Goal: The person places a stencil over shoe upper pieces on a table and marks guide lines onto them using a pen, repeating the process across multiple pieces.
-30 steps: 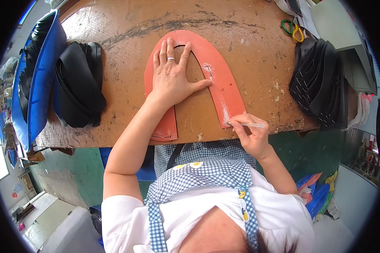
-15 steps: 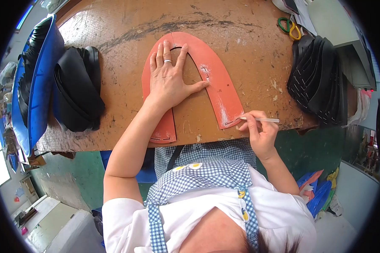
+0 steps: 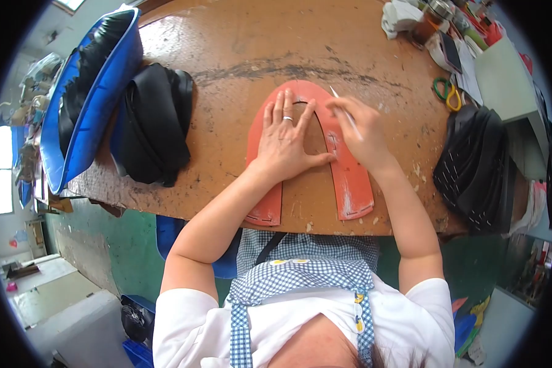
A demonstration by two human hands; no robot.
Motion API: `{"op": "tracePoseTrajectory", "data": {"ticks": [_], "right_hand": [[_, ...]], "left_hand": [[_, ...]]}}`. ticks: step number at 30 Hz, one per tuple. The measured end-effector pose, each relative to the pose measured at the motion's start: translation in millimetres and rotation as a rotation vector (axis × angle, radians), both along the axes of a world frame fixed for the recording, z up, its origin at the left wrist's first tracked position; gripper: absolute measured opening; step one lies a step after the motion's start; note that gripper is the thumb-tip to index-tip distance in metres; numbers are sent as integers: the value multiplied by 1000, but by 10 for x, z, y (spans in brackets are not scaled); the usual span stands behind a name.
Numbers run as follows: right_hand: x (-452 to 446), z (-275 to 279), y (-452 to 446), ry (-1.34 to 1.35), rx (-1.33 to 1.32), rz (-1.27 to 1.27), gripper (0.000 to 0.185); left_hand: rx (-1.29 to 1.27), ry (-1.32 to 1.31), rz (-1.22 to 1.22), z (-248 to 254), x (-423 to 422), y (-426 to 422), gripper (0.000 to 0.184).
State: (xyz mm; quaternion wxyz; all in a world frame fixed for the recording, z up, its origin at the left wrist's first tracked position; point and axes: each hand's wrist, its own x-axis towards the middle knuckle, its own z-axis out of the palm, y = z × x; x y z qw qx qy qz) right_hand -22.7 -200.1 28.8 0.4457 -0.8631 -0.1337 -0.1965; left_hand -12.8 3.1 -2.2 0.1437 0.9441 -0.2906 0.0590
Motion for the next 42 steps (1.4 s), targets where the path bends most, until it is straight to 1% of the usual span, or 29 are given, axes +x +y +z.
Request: {"op": "tracePoseTrajectory", "data": {"ticks": [1,4,7,8,11,12,15,16,22,25,28,31,32,35,36,39,41,42], "right_hand": [[233,-99,45,2,16,36,10],[575,-243,190,47,-121,115,11],[626,-327,236,10,-194,66,10],[628,-352,237,8,-193,62,11],[632,-373,238,28,-171,66,13],[632,-369,238,32,-179,64,13],[644,-415,232,39,-140,78,13],[643,-398,232,38,-152,80,13],[630,-348,234,38,-150,98,12],[621,-333,238,20,-175,84,12],[629,-336,237,38,-132,102,11],[624,-330,241,55,-128,103,11],[626,-329,240,63,-130,108,11],[613,-315,249,65,-133,106,11],[608,-299,258,66,-140,103,10],[588,-264,252,51,-173,91,9],[568,-241,233,24,-196,82,12],[497,-162,274,137,-37,125,14]], "left_hand": [[-32,15,3,-15,14,2,135],[-104,42,7,-64,28,4,146],[-282,75,-13,-9,35,33,139],[-425,130,-21,42,50,80,123],[-433,170,140,139,-39,337,105],[-397,183,198,185,-161,406,88],[-214,189,364,236,-600,438,80],[-220,144,392,220,-689,418,69],[-190,99,448,195,-814,325,55],[-154,71,432,175,-812,336,54],[-196,55,404,198,-835,393,57],[-254,80,186,161,-783,717,59],[-238,128,158,180,-772,824,61],[-118,42,-14,127,-672,1102,61],[-105,115,-3,117,-676,1130,60],[-101,-1,26,102,-702,1106,59],[-110,22,24,82,-705,1110,59],[-116,37,27,71,-700,1112,59]]}}
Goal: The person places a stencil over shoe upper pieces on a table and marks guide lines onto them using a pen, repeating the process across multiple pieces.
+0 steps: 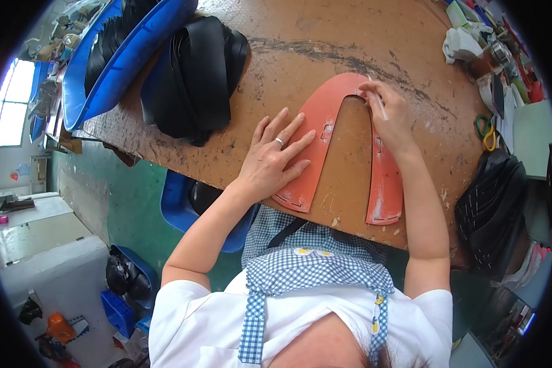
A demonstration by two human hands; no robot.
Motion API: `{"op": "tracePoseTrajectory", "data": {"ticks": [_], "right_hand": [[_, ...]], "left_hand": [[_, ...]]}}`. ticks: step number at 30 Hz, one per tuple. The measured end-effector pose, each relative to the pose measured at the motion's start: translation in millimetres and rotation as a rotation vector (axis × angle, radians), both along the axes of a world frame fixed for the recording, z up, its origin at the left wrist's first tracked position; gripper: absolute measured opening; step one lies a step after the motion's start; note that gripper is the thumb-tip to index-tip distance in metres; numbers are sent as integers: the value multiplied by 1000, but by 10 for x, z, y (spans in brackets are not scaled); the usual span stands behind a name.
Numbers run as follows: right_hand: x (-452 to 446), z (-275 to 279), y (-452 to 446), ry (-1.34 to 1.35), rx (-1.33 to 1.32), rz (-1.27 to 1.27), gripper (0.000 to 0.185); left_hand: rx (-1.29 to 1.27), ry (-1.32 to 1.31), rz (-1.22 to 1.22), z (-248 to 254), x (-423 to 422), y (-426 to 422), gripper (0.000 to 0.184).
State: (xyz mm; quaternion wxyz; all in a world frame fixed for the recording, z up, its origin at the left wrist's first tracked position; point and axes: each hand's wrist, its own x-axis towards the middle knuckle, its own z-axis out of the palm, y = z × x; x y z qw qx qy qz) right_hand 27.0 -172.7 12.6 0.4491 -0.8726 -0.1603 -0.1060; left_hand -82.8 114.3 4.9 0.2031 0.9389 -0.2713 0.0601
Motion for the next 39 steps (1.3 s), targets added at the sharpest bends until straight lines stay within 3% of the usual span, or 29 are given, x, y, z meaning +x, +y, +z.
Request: {"op": "tracePoseTrajectory", "data": {"ticks": [2,5,6,9,18,21,33,39], "right_hand": [[-246,173,171,266,302,65,19],[-513,138,359,245,325,176,23],[-500,111,353,125,200,186,23],[-526,133,389,221,156,113,21],[-654,189,681,-76,-196,-30,12],[-725,125,666,-208,-168,79,10],[-757,49,543,60,40,145,6],[-891,86,571,3,38,112,7]], "left_hand": [[-8,-10,5,-15,13,0,59],[-27,-5,9,-27,-6,-8,59],[-33,-4,9,-27,-2,-8,59],[-39,-19,9,-45,0,-6,59],[-54,-17,17,-51,-6,-9,59],[-65,-25,12,-73,-3,-5,59],[-83,-12,19,-66,-11,-1,60],[-120,-38,23,-120,-16,-8,60]]}}
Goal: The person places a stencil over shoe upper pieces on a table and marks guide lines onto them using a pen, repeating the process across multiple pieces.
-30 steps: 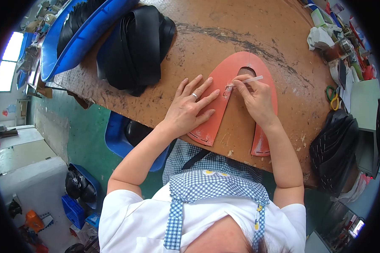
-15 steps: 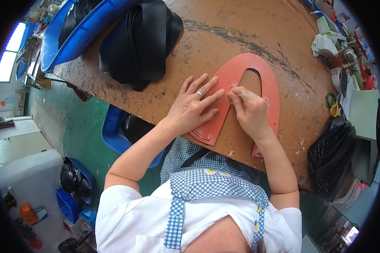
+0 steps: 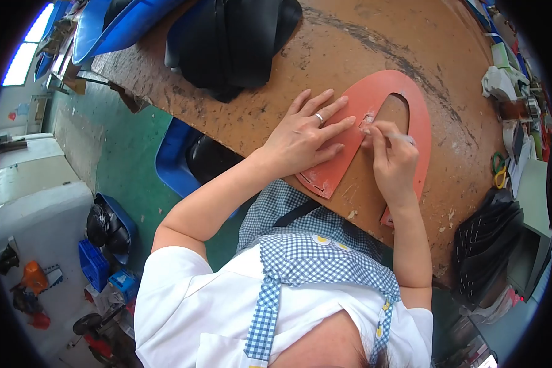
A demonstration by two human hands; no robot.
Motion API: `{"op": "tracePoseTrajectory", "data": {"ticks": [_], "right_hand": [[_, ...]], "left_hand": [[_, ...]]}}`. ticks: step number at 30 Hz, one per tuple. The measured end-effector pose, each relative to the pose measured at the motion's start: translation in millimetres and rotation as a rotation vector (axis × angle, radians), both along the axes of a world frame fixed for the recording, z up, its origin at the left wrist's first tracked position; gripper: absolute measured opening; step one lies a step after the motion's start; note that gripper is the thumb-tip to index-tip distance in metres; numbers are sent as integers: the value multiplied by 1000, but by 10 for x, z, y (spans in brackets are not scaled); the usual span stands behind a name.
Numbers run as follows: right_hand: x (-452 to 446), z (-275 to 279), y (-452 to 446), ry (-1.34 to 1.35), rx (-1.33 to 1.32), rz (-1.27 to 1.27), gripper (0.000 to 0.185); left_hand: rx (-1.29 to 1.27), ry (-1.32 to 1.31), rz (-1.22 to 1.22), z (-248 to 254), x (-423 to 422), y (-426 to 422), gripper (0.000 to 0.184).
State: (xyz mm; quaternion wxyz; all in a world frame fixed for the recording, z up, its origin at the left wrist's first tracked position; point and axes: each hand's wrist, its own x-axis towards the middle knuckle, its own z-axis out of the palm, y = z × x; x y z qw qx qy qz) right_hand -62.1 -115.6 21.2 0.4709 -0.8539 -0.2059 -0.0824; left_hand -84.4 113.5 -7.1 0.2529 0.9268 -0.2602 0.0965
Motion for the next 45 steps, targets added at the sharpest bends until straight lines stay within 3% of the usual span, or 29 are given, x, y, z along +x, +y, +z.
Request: {"op": "tracePoseTrajectory", "data": {"ticks": [3,6,9,12,18,24,27,31,36,39,42,45], "right_hand": [[-349,78,39,215,127,86,6],[-591,58,245,130,79,350,9],[-623,-75,409,23,128,417,11],[-608,-49,392,-24,92,407,10],[-672,125,86,176,-16,377,8],[-754,63,182,-81,-38,326,8],[-687,112,71,33,-32,388,7],[-278,143,-233,-2,40,10,12],[325,36,-704,-182,-579,-588,39],[400,65,-662,123,-564,-621,46],[489,115,-817,381,-286,-428,45],[177,195,-928,-9,-23,-386,38]], "left_hand": [[-6,-4,-8,4,8,10,60],[-15,-21,-8,-30,13,7,60],[-13,-31,-8,-43,15,4,60],[-7,-33,-11,-55,19,11,59],[12,-12,-9,-38,10,20,58],[4,0,-19,26,11,22,59],[37,3,-30,74,31,24,61],[102,17,-32,126,28,-6,61],[143,27,-47,196,-2,-21,62],[150,34,-54,202,9,-40,65],[58,84,-13,232,-10,-69,79],[-159,118,86,234,-59,-90,92]]}}
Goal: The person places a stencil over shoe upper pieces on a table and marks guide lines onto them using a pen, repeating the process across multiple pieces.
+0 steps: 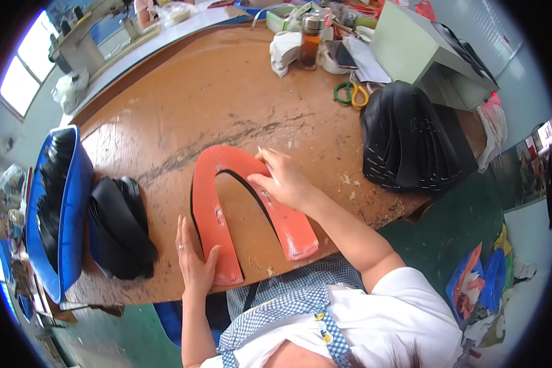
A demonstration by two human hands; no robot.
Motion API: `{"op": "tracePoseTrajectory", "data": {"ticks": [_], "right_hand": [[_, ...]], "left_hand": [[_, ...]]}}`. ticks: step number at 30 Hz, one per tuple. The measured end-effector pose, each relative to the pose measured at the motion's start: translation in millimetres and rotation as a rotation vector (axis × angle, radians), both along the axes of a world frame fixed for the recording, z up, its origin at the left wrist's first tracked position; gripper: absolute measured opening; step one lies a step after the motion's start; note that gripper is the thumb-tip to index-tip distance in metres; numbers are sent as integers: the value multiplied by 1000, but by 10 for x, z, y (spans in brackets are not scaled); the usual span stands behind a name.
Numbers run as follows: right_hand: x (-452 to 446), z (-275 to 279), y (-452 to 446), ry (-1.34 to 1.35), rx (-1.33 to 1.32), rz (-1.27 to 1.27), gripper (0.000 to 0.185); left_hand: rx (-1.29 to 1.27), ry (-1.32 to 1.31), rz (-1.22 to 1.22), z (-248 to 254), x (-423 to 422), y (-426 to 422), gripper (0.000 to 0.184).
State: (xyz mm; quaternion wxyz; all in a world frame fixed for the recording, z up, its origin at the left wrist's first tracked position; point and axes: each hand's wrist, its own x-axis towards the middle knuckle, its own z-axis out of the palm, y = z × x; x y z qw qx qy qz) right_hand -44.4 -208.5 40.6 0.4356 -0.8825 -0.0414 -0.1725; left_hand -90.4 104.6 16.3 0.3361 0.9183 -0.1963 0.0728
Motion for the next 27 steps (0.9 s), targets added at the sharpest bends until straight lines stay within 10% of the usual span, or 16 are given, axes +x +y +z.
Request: {"op": "tracePoseTrajectory", "data": {"ticks": [6,7,9,10,15,20,27], "right_hand": [[-1201,1217,-625,-107,395,-247,26],[-1329,1371,-822,-251,-39,-419,29],[-1519,1439,-1538,-322,-106,-674,32],[-1639,1582,-2214,-337,-732,-833,35],[-1298,1505,-5087,224,-804,-639,38],[-1241,844,-6195,534,-914,-652,44],[-1214,767,-5729,327,-906,-775,51]], "left_hand": [[-612,670,-328,216,-189,-656,68],[-544,756,-443,341,-180,-872,51],[-563,814,-595,747,-195,-1390,37],[-668,803,-663,760,-196,-1670,36],[-742,562,-842,855,-130,-2703,63],[-634,148,-704,706,274,-1837,58],[-88,-273,364,841,1614,955,22]]}}
